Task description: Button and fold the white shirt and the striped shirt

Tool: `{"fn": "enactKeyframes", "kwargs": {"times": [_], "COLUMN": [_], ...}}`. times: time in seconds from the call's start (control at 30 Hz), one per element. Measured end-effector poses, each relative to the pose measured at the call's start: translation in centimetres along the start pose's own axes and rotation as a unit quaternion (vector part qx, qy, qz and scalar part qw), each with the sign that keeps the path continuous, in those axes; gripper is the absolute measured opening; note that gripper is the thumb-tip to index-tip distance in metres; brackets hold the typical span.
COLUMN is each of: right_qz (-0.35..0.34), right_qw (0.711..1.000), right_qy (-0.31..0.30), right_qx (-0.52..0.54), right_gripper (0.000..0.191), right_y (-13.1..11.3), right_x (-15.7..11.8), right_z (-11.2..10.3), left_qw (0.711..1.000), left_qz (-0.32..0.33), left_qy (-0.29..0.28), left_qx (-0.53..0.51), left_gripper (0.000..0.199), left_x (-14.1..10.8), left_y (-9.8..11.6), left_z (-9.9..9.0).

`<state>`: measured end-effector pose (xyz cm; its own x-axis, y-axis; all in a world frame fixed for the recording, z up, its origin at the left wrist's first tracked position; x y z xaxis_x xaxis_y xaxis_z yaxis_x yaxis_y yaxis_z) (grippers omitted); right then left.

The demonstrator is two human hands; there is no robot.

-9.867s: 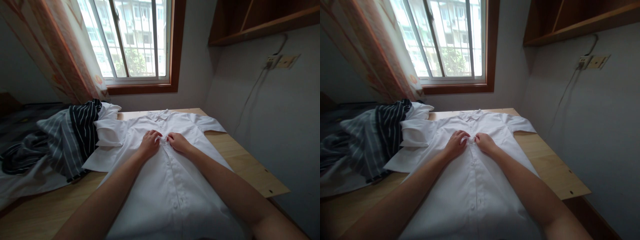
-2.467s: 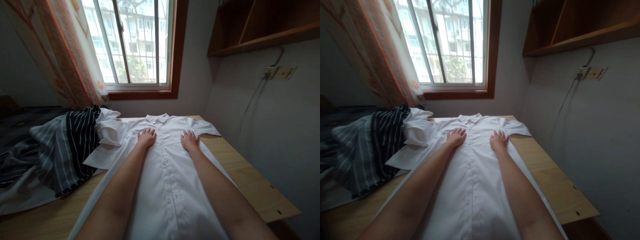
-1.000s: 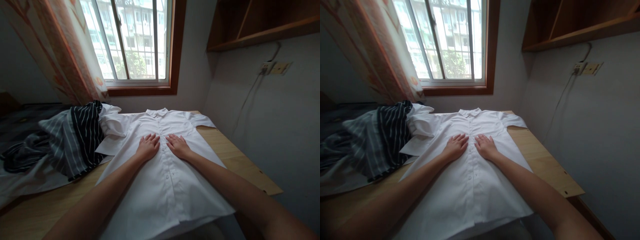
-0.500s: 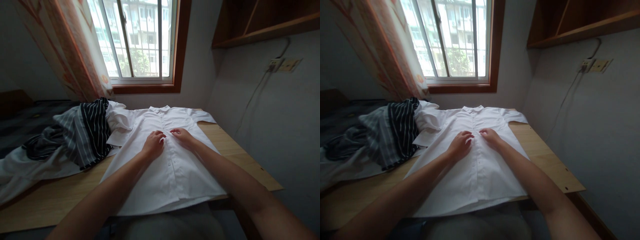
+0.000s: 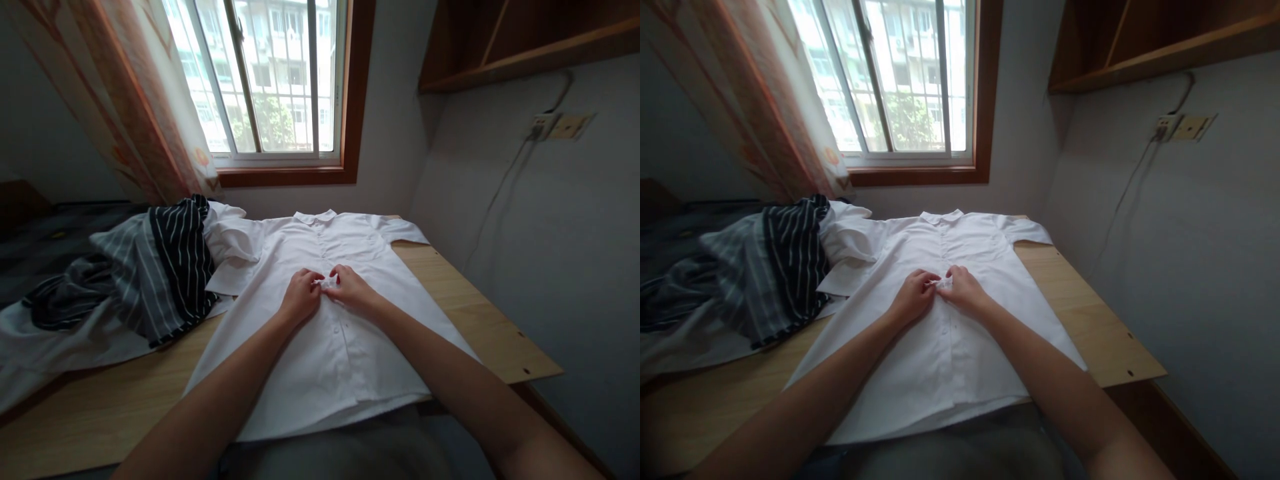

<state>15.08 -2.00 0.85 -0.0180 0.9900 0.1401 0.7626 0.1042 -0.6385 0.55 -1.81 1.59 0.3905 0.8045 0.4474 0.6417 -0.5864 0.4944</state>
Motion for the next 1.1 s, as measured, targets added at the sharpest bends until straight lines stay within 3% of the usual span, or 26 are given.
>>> {"fn": "enactKeyframes", "kwargs": {"times": [0.37,0.7,0.9,1.1], "right_qz": [0.003,-0.004,0.030,0.052], "right_qw": [0.999,0.996,0.998,0.976], "right_qy": [0.021,0.041,0.004,-0.023], "right_qx": [-0.030,-0.081,0.046,0.212], "right_gripper": [0.010,0.010,0.010,0.014], "right_y": [-0.5,-0.9,0.8,1.9], "right_x": [-1.2,-1.0,-0.2,0.6], "right_z": [-0.6,-1.0,-2.1,-2.0], "left_qw": [0.999,0.994,0.994,0.994], "left_qz": [0.020,0.026,0.020,0.008], "left_qy": [-0.022,-0.055,-0.059,-0.054], "left_qx": [0.043,0.095,0.089,0.094], "left_gripper": [0.029,0.026,0.024,0.022], "left_x": [0.1,-0.2,-0.1,0.2], "left_y": [0.5,1.2,1.0,0.9], "left_z": [0.2,0.4,0.4,0.6]}}
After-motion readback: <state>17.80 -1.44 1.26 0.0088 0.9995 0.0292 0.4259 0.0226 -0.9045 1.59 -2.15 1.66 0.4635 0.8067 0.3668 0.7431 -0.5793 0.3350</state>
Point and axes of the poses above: each hand's wrist, its own x-axis towards the middle knuckle, its own z-axis out of the palm, y = z × x, the point moved 5 cm from there along x, towards the middle knuckle, and after that the axes turned 9 degrees about z, right-handed, at the moved point
